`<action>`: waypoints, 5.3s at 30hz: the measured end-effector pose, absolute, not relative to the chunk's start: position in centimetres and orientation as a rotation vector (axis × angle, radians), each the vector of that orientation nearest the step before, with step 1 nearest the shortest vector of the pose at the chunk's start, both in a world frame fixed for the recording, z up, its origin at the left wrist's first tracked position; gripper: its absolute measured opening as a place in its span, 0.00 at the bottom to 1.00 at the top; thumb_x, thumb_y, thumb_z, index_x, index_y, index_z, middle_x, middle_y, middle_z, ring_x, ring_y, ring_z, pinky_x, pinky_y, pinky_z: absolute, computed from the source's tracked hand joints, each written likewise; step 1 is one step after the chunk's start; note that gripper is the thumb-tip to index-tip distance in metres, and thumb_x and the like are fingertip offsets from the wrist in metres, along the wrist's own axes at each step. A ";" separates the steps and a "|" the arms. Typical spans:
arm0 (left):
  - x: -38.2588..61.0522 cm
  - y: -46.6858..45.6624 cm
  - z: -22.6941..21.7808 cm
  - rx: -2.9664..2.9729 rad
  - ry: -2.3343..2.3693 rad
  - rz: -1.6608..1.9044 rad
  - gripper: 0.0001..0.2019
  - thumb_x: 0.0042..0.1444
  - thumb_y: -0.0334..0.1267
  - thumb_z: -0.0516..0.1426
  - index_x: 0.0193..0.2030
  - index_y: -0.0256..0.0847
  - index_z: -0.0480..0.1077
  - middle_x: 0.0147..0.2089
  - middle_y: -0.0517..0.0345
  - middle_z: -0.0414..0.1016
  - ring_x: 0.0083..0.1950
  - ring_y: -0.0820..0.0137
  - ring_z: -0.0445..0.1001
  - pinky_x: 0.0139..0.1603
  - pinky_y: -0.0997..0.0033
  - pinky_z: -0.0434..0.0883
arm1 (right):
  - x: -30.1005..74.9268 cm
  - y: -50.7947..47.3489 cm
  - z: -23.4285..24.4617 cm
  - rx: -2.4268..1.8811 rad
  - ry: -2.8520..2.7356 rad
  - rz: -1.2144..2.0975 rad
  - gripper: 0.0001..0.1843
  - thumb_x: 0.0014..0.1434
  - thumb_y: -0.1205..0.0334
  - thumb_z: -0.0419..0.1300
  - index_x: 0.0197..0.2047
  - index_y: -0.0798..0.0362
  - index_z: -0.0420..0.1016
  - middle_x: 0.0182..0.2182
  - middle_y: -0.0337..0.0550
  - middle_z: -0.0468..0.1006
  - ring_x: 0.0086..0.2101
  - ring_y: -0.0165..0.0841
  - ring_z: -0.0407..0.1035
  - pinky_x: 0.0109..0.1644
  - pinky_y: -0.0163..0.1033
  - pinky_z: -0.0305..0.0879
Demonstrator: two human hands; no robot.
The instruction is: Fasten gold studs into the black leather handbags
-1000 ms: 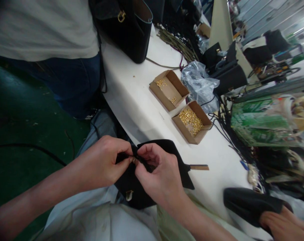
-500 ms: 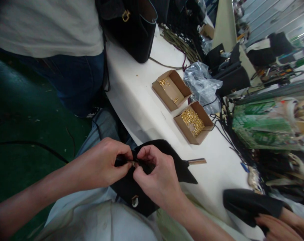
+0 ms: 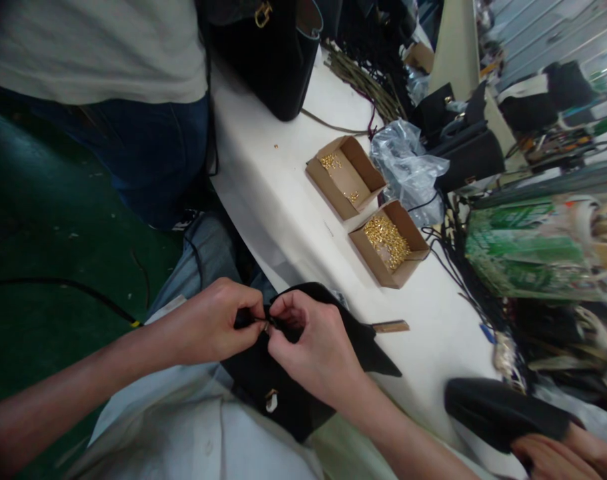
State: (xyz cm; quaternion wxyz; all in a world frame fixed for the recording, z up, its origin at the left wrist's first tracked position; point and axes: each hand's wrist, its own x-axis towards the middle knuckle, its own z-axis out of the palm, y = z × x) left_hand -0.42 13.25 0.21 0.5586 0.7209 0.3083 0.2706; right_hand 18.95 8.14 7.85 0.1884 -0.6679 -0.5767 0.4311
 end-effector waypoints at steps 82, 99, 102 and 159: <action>2.1 7.1 -2.7 1.457 0.900 0.655 0.14 0.65 0.33 0.59 0.26 0.42 0.76 0.26 0.60 0.77 0.29 0.69 0.75 0.34 0.65 0.60 | 22.0 7.4 7.3 -2.050 -1.225 1.761 0.21 0.60 0.49 0.77 0.51 0.53 0.87 0.37 0.43 0.86 0.36 0.33 0.77 0.39 0.36 0.70; 2.2 7.5 -2.3 1.378 0.869 0.548 0.13 0.61 0.32 0.59 0.27 0.41 0.82 0.25 0.58 0.79 0.31 0.66 0.76 0.32 0.65 0.59 | 21.8 6.8 6.5 -2.091 -1.242 1.742 0.18 0.53 0.59 0.79 0.45 0.55 0.86 0.34 0.39 0.84 0.35 0.32 0.76 0.42 0.38 0.71; 2.2 7.7 -2.6 1.350 0.843 0.517 0.12 0.59 0.33 0.59 0.31 0.41 0.85 0.26 0.59 0.79 0.32 0.65 0.76 0.32 0.66 0.59 | 21.3 6.5 6.5 -2.099 -1.346 1.688 0.15 0.56 0.61 0.75 0.46 0.55 0.85 0.35 0.40 0.84 0.36 0.33 0.75 0.43 0.39 0.71; -4.3 14.4 -2.5 1.797 0.457 0.701 0.42 0.58 0.55 0.75 0.76 0.50 0.68 0.84 0.44 0.58 0.83 0.45 0.63 0.83 0.44 0.64 | 17.6 7.2 9.2 -1.927 -0.475 1.125 0.23 0.46 0.65 0.76 0.44 0.50 0.75 0.31 0.36 0.83 0.28 0.32 0.77 0.33 0.37 0.78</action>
